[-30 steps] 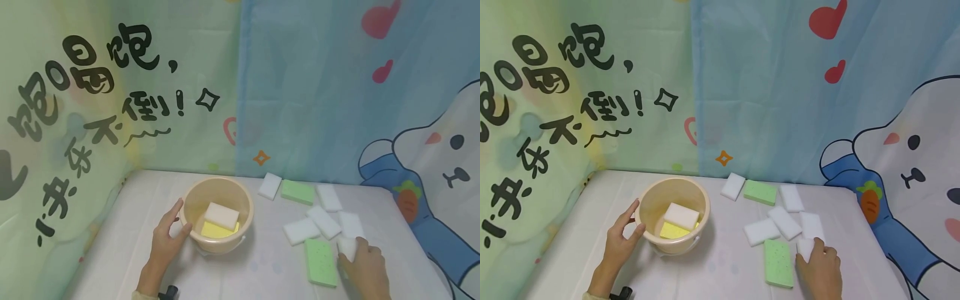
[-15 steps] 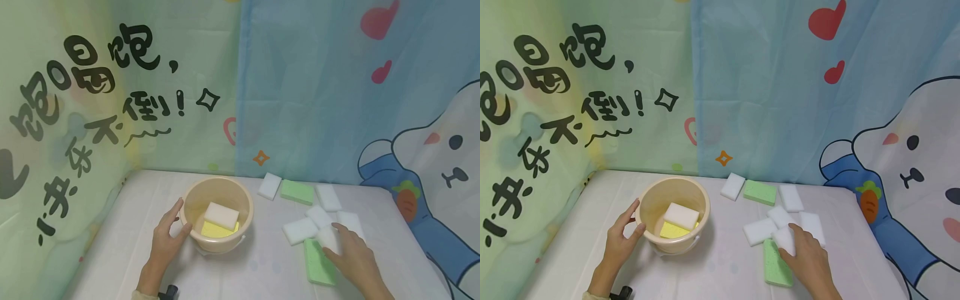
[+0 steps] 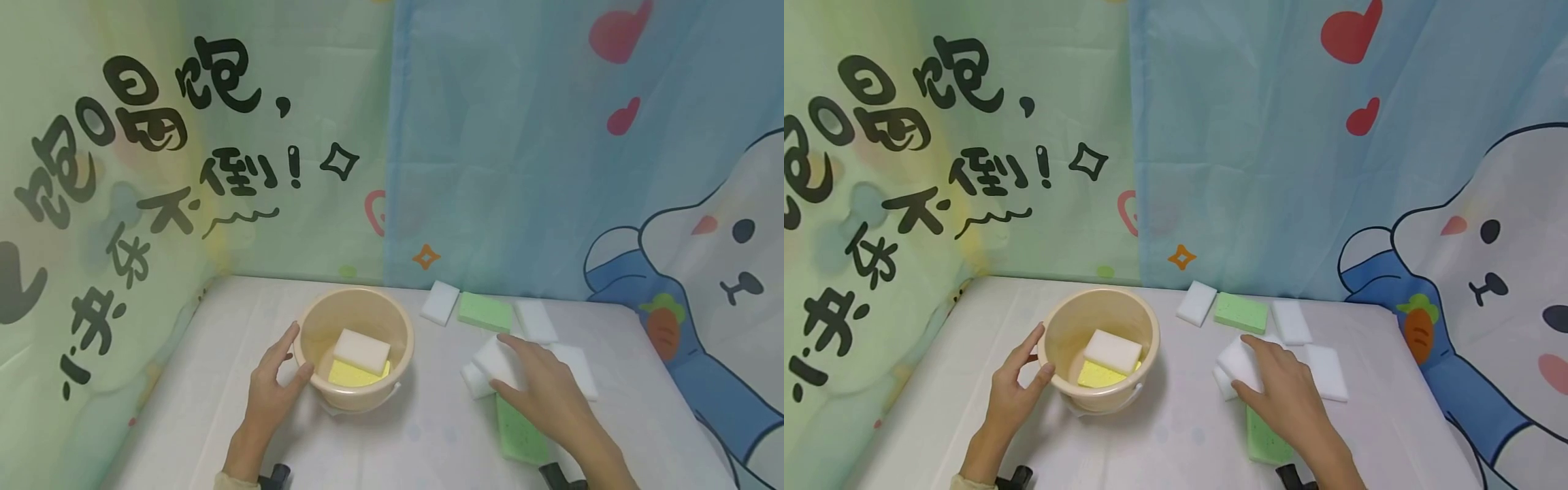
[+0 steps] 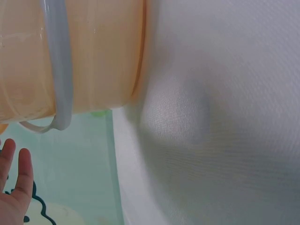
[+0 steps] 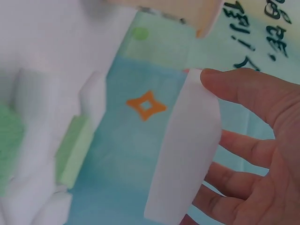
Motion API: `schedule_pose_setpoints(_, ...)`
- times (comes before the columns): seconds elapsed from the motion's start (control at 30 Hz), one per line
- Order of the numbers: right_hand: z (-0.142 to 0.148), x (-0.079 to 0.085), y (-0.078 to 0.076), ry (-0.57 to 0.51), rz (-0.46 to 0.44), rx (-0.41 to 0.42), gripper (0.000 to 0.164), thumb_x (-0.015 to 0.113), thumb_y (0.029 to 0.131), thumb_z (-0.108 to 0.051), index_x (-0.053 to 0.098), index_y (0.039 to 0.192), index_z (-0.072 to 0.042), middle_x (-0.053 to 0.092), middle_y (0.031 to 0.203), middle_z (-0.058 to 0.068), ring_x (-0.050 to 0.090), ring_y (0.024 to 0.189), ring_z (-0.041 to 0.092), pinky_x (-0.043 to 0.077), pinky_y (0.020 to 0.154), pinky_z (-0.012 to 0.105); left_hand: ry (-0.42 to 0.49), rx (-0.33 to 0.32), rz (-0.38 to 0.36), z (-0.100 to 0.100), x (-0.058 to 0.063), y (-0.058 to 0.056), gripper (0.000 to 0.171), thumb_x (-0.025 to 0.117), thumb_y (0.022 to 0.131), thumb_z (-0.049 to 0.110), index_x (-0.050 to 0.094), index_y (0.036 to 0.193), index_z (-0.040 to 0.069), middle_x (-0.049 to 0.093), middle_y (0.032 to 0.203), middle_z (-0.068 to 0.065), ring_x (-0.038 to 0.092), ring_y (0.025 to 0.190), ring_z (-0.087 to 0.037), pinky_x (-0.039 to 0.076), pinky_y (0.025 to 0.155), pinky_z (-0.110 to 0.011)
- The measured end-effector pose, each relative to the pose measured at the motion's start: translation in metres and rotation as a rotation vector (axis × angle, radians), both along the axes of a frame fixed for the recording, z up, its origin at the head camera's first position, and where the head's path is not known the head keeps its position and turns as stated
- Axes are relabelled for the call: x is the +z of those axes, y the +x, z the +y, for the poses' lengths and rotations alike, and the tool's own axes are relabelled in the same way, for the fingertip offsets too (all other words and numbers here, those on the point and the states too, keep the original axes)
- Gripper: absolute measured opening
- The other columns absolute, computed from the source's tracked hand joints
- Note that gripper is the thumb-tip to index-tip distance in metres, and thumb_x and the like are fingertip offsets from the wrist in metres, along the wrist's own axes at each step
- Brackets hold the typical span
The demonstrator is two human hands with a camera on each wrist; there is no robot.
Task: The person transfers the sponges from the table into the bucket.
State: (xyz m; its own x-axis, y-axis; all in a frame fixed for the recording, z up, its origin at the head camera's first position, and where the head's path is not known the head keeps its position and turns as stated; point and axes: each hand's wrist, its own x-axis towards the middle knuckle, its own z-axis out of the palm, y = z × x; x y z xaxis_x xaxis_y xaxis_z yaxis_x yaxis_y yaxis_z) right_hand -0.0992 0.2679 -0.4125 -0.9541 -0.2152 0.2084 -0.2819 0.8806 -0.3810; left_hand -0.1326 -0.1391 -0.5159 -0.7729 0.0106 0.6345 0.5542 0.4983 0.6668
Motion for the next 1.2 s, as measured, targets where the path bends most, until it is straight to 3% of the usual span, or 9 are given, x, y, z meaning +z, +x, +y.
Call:
schedule_pose_setpoints(0.27, -0.029, 0.020, -0.013, -0.019, 0.035, 0.090, 0.064, 0.081, 0.084, -0.021, 0.054, 0.139, -0.002, 0.059, 0.132, 0.021, 0.054, 0.120, 0.042, 0.045, 0.095, 0.062, -0.003, 0.005, 0.004, -0.001, 0.000, 0.000, 0.067, 0.076, 0.087, 0.015, 0.049, 0.148, 0.007, 0.052, 0.147, -0.007, 0.052, 0.129, -0.029, 0.045, 0.099, -0.016)
schedule_pose_setpoints(0.53, -0.065, 0.032, -0.030, -0.012, 0.096, 0.218, 0.060, 0.081, 0.084, -0.019, 0.057, 0.136, -0.003, 0.061, 0.132, 0.015, 0.055, 0.122, 0.038, 0.046, 0.097, 0.060, 0.008, 0.004, -0.009, -0.002, -0.001, 0.000, 0.067, 0.076, 0.087, 0.014, 0.050, 0.148, 0.008, 0.052, 0.147, -0.006, 0.052, 0.130, -0.028, 0.053, 0.094, -0.035)
schedule_pose_setpoints(0.8, -0.106, 0.038, -0.047, 0.001, 0.121, 0.338, 0.058, 0.080, 0.085, -0.023, 0.058, 0.135, -0.005, 0.062, 0.132, 0.011, 0.057, 0.121, 0.033, 0.049, 0.094, 0.055, 0.023, -0.010, -0.005, -0.002, -0.001, 0.000, 0.067, 0.075, 0.087, 0.013, 0.049, 0.149, 0.010, 0.051, 0.148, -0.005, 0.051, 0.131, -0.027, 0.047, 0.099, -0.020)
schedule_pose_setpoints(1.0, -0.132, 0.042, -0.056, -0.033, 0.079, 0.410, 0.057, 0.080, 0.085, -0.022, 0.058, 0.135, -0.005, 0.062, 0.130, 0.012, 0.056, 0.123, 0.032, 0.047, 0.100, 0.053, 0.018, -0.015, 0.020, -0.001, 0.000, -0.001, 0.066, 0.075, 0.087, 0.014, 0.049, 0.148, 0.008, 0.052, 0.148, -0.006, 0.052, 0.130, -0.028, 0.045, 0.099, -0.016)
schedule_pose_setpoints(1.2, -0.158, 0.039, -0.065, -0.027, -0.039, 0.440, 0.058, 0.079, 0.086, -0.025, 0.058, 0.137, -0.006, 0.060, 0.135, 0.009, 0.054, 0.124, 0.030, 0.047, 0.099, 0.052, 0.018, -0.017, 0.016, 0.000, 0.000, -0.002, 0.066, 0.075, 0.087, 0.013, 0.049, 0.148, 0.008, 0.052, 0.148, -0.006, 0.052, 0.130, -0.028, 0.047, 0.098, -0.020)
